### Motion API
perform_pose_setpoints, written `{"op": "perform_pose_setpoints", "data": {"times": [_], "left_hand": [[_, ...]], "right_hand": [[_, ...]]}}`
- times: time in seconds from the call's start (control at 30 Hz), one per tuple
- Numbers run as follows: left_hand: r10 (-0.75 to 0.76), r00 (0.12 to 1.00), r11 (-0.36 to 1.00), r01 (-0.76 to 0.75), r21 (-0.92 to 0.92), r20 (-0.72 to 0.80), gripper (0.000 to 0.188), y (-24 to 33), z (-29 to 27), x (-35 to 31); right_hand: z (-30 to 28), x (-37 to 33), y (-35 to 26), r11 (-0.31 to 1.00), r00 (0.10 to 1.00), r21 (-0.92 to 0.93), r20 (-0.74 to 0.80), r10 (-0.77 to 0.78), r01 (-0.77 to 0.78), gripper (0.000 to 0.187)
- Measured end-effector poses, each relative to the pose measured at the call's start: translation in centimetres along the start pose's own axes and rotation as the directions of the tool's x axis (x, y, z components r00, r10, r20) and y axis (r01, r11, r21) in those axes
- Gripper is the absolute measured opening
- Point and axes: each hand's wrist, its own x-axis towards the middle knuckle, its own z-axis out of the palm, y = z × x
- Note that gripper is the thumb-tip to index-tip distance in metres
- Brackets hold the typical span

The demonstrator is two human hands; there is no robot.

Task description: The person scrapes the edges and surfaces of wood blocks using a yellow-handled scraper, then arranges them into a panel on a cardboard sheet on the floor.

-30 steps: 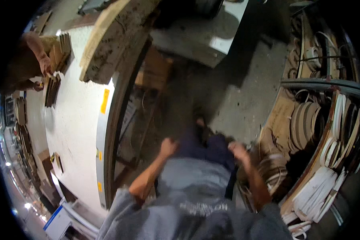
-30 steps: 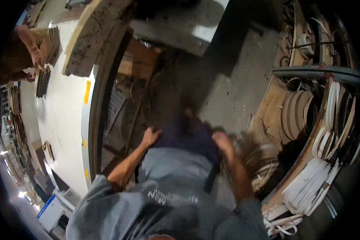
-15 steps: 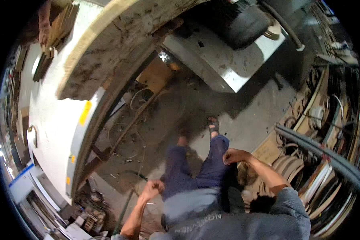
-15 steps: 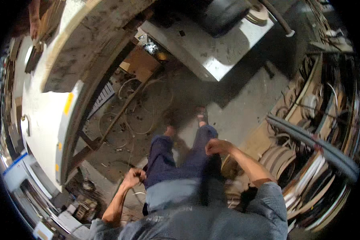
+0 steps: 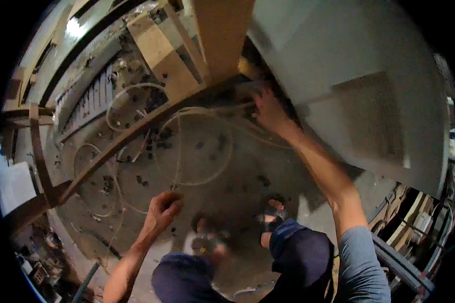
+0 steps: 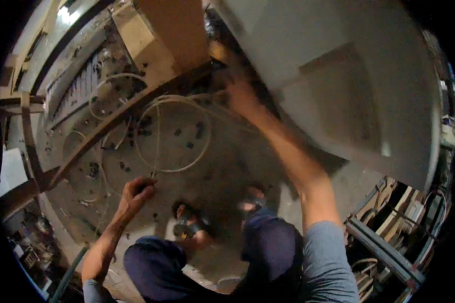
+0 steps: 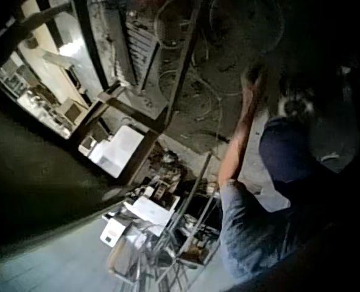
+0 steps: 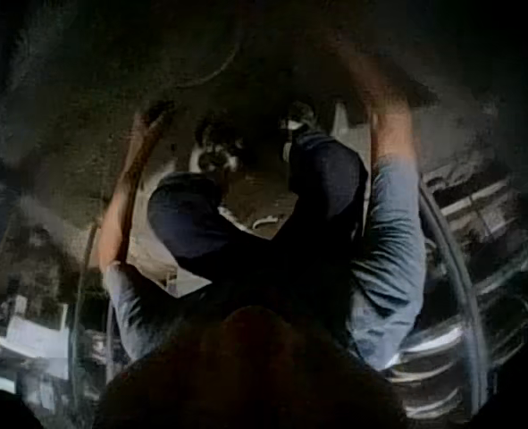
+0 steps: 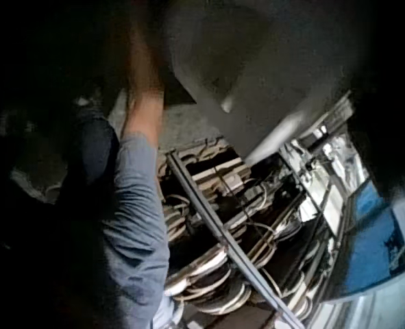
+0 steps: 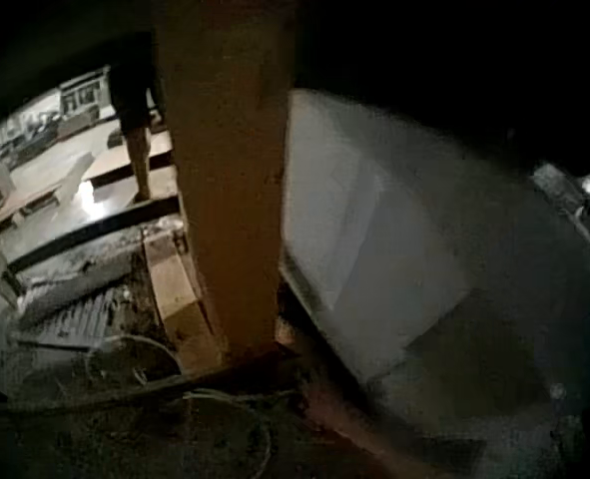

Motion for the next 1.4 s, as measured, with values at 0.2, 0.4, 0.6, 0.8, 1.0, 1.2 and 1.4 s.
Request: {"op": "perform_pose_setpoints", "data": {"times": [0.2,0.4,0.6,0.8,1.0,1.2,1.4], "left_hand": [[0.083,0.995,0.997,-0.083,0.004,0.048,0.032,-6.9,0.6,9.9],[0.204,0.979,0.977,-0.204,-0.063,-0.001,0.047,-8.1,3.6,13.5],[0.480,0.875,0.864,-0.458,-0.211,0.065,0.086,-3.1,10.3,12.3],[0.236,0.971,0.891,-0.199,-0.407,0.041,0.086,-5.9,11.4,10.5],[0.006,0.983,0.919,0.067,-0.388,0.183,0.083,-8.1,10.1,6.2],[0.079,0.983,0.896,0.004,-0.444,0.169,0.078,-9.8,10.5,5.6],[-0.103,0.957,0.761,0.251,-0.598,0.271,0.071,-6.1,11.7,8.4]], "right_hand": [[5.5,5.4,4.5,0.956,1.000,-0.294,-0.002,0.021,-0.021,0.075],[2.7,-0.1,0.8,0.978,0.985,-0.181,0.155,-0.073,0.101,0.080],[-3.5,-7.9,-12.7,0.714,0.979,0.690,0.037,-0.202,0.121,0.081],[1.3,-1.6,-4.5,0.475,0.976,0.853,0.208,0.067,-0.215,0.071],[6.8,8.5,8.3,0.988,0.944,-0.144,-0.329,0.009,-0.060,0.068],[5.2,2.6,0.3,0.880,0.924,0.307,-0.004,0.382,-0.363,0.059],[4.2,-14.3,-13.6,0.703,0.982,0.686,0.111,0.153,-0.187,0.065]]}}
